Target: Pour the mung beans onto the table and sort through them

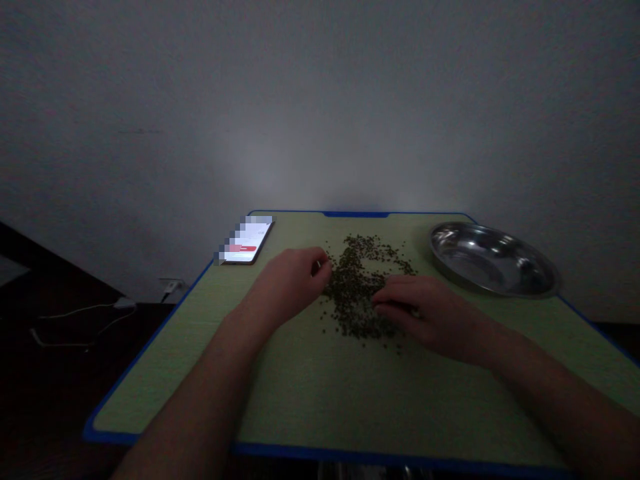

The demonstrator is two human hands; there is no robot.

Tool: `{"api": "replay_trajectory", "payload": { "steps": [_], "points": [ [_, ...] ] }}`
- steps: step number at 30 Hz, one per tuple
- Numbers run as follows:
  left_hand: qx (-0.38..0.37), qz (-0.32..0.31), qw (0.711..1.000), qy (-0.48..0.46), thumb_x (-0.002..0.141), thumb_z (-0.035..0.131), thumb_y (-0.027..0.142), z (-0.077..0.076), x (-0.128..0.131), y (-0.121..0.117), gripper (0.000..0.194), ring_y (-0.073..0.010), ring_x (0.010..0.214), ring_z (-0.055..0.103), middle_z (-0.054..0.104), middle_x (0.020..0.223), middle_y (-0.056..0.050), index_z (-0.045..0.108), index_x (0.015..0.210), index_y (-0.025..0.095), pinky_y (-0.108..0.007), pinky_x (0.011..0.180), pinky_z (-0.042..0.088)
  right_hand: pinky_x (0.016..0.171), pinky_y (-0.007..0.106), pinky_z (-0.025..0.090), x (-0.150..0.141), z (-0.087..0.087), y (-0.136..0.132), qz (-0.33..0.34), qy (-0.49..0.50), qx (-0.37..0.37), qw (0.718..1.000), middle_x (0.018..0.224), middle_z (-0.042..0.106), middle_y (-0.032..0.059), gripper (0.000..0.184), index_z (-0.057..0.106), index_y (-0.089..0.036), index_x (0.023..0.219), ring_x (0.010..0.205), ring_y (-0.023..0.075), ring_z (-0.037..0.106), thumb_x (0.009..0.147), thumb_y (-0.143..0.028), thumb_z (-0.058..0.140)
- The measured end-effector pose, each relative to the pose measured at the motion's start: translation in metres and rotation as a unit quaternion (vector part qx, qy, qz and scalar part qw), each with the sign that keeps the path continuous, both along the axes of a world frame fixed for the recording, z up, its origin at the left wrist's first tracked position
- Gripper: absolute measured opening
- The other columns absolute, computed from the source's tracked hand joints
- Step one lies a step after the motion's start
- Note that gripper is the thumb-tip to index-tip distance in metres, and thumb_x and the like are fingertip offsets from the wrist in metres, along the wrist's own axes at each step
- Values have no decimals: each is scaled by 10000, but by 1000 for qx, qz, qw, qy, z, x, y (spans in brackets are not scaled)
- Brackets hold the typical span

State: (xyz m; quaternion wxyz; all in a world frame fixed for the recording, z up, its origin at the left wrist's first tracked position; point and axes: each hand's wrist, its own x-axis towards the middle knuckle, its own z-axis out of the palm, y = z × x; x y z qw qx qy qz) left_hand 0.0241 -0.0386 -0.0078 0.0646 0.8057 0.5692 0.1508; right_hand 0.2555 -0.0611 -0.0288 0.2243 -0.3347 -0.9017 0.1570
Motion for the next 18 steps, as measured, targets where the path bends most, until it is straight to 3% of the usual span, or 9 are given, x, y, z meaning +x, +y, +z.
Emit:
{"api": "replay_trajectory", "payload": {
  "steps": [11,18],
  "points": [
    [-2,0,1000,-4,871,420,307,0,0,0,278,-143,609,530,670,737,-44,666,827,187,-285,554,330,663,285,418,2,-6,6,-37,-14,39,998,817,652,46,189,671,-186,901,731,159,582,934,-250,497],
    [-1,-2,1000,-8,875,423,317,-1,0,-1,278,-146,616,535,674,739,-46,663,820,189,-287,572,340,622,263,386,-1,-1,-1,2,-2,7,1000,737,616,11,154,668,-188,858,661,129,540,913,-225,529]
  ]
}}
